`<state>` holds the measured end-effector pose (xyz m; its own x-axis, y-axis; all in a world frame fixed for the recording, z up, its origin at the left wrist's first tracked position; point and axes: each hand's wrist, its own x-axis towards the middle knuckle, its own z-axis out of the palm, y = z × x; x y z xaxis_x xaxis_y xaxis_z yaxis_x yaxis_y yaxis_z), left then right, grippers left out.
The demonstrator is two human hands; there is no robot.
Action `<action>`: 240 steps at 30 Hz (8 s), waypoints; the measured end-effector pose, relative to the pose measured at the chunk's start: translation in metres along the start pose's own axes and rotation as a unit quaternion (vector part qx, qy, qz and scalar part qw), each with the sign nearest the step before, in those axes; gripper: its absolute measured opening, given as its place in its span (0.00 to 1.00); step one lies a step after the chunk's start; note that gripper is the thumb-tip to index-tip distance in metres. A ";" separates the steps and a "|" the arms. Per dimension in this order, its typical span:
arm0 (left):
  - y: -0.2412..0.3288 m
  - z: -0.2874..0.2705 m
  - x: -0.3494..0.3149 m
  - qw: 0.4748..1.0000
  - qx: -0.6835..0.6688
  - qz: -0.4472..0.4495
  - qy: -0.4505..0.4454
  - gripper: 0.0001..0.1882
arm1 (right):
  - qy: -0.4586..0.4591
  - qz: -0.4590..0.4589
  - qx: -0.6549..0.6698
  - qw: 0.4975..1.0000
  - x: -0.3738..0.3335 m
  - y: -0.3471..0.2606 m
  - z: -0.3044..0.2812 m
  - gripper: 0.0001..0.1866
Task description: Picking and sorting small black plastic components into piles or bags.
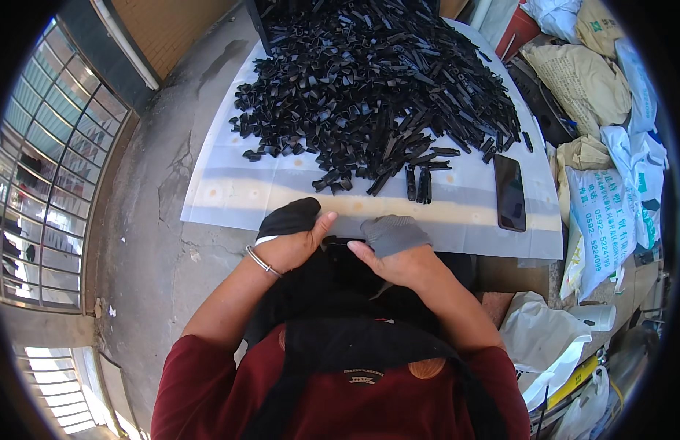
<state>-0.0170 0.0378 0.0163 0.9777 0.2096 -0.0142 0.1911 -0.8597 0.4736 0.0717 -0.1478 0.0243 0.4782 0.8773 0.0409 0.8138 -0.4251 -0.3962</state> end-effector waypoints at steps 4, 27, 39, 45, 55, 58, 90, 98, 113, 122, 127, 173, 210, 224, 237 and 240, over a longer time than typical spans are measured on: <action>-0.028 0.016 0.035 0.964 0.070 0.045 0.251 0.17 | 0.087 0.078 -0.042 0.992 0.031 0.021 -0.003 0.16; -0.017 0.073 -0.013 0.826 -0.562 -0.006 -0.043 0.15 | 0.229 -0.059 -0.032 0.971 -0.007 -0.004 0.020 0.18; 0.014 0.036 -0.017 0.931 -0.364 -0.020 0.032 0.21 | 0.165 -0.052 0.102 0.980 -0.019 -0.006 0.009 0.15; 0.023 0.038 -0.013 0.912 -0.393 0.024 0.120 0.21 | 0.175 -0.028 0.019 0.984 -0.022 -0.013 0.008 0.13; 0.027 0.040 -0.014 0.938 -0.326 0.010 0.114 0.20 | 0.199 -0.042 -0.038 0.978 -0.020 -0.013 0.019 0.12; 0.026 0.047 -0.013 0.953 -0.277 0.035 0.122 0.19 | 0.138 -0.002 -0.038 0.990 -0.019 -0.019 0.021 0.14; -0.013 0.043 0.049 0.960 0.083 0.102 0.247 0.11 | 0.194 -0.069 -0.252 0.945 0.033 0.067 -0.011 0.15; -0.005 0.015 0.030 0.962 0.018 0.116 0.247 0.09 | 0.252 -0.104 -0.151 0.950 0.018 0.029 -0.019 0.15; 0.018 -0.003 0.015 0.888 -0.250 0.231 -0.311 0.15 | -0.037 -0.195 0.141 0.970 -0.013 0.002 -0.018 0.16; 0.024 0.029 -0.012 0.902 -0.429 0.047 -0.033 0.19 | 0.193 -0.032 0.261 0.945 -0.018 -0.010 0.021 0.13; 0.023 0.022 -0.009 0.891 -0.449 0.035 0.048 0.18 | 0.194 -0.019 0.164 0.967 -0.027 -0.007 0.006 0.15; -0.029 0.026 0.045 0.984 0.094 0.043 0.144 0.14 | 0.187 0.062 -0.149 0.969 0.004 0.091 -0.018 0.10; 0.038 0.018 0.001 0.949 0.009 0.282 0.138 0.08 | 0.078 0.041 0.260 0.962 -0.020 0.012 0.010 0.15; 0.050 0.001 -0.014 0.895 -0.398 -0.133 -0.150 0.29 | 0.244 -0.009 0.236 0.941 -0.016 0.001 0.024 0.13; -0.014 0.076 -0.015 0.902 -0.427 -0.064 0.024 0.26 | 0.229 -0.034 0.090 0.969 -0.023 -0.007 0.000 0.12; -0.005 0.067 -0.010 0.879 -0.460 -0.124 0.012 0.21 | 0.226 -0.061 0.064 0.970 -0.028 -0.009 0.002 0.14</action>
<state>-0.0215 0.0087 -0.0443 0.9116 0.3564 -0.2050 0.2369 -0.0479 0.9704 0.0504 -0.1682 0.0244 0.5005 0.7201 0.4806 0.8395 -0.2682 -0.4725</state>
